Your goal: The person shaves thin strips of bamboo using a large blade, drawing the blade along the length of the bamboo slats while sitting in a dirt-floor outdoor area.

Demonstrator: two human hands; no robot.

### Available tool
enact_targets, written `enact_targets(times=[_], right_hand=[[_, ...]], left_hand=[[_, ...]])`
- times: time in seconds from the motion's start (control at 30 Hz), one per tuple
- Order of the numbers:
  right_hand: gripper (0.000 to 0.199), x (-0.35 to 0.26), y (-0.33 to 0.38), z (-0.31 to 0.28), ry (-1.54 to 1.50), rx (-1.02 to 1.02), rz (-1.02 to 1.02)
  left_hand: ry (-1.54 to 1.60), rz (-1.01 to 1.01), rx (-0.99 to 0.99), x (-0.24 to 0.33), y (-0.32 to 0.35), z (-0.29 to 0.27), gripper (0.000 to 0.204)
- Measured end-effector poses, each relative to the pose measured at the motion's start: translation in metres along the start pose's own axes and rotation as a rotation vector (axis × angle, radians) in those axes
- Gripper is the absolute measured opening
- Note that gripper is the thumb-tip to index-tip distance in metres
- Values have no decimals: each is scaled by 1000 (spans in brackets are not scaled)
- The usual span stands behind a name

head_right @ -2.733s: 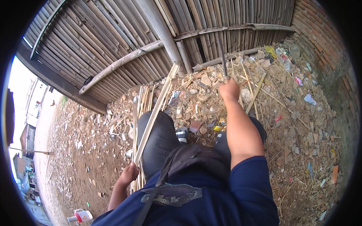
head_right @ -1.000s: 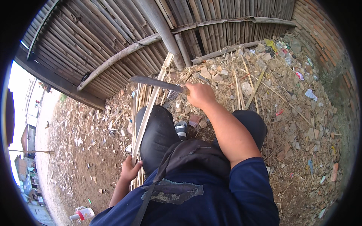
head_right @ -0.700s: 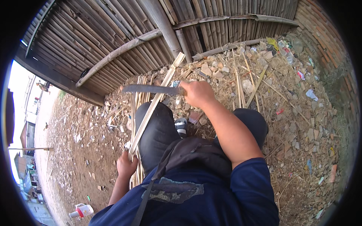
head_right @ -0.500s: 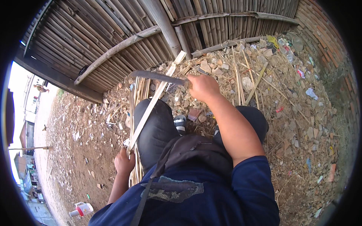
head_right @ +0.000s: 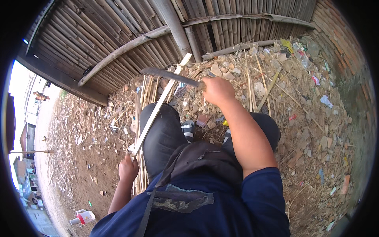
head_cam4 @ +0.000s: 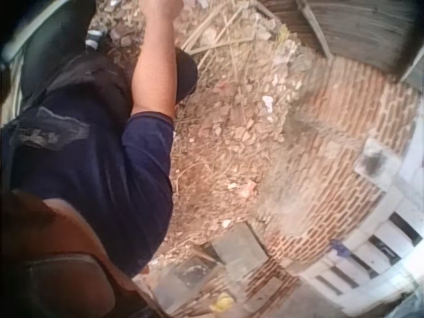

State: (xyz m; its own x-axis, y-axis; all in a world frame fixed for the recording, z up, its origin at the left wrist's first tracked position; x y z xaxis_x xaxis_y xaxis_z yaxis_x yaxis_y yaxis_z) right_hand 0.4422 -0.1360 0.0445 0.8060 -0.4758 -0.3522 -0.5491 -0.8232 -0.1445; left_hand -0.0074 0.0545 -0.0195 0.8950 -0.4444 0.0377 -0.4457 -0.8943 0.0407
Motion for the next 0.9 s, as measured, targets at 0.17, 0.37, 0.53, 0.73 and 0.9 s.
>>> enact_targets(times=[0.17, 0.37, 0.53, 0.73, 0.9], right_hand=[[22, -57, 8, 24, 51, -115, -292], [21, 41, -14, 46, -197, -65, 96], [26, 28, -2, 8, 21, -13, 76], [30, -4, 4, 10, 41, -114, -24], [25, -49, 2, 19, 27, -111, -230]], left_hand=[[-6, 23, -35, 8, -1, 2, 37], [-20, 52, 4, -9, -1, 7, 22], [-92, 39, -1, -1, -16, -11, 20], [-135, -5, -68, 2, -14, -11, 25], [-15, 78, -32, 20, -11, -14, 26]])
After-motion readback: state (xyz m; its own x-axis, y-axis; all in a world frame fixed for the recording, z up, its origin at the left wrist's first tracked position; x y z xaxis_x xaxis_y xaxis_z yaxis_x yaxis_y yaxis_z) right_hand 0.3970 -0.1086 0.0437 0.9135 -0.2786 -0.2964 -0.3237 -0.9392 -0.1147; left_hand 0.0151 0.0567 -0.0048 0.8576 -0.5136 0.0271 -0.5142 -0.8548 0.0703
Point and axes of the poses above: each hand's wrist, its own y-axis away from the middle knuckle, its own z-axis out of the palm, x = y × z, the point moved 10 cm from there along -y, towards the middle knuckle, and after that the axes turned 12 degrees about -z, right-handed, at the moved point
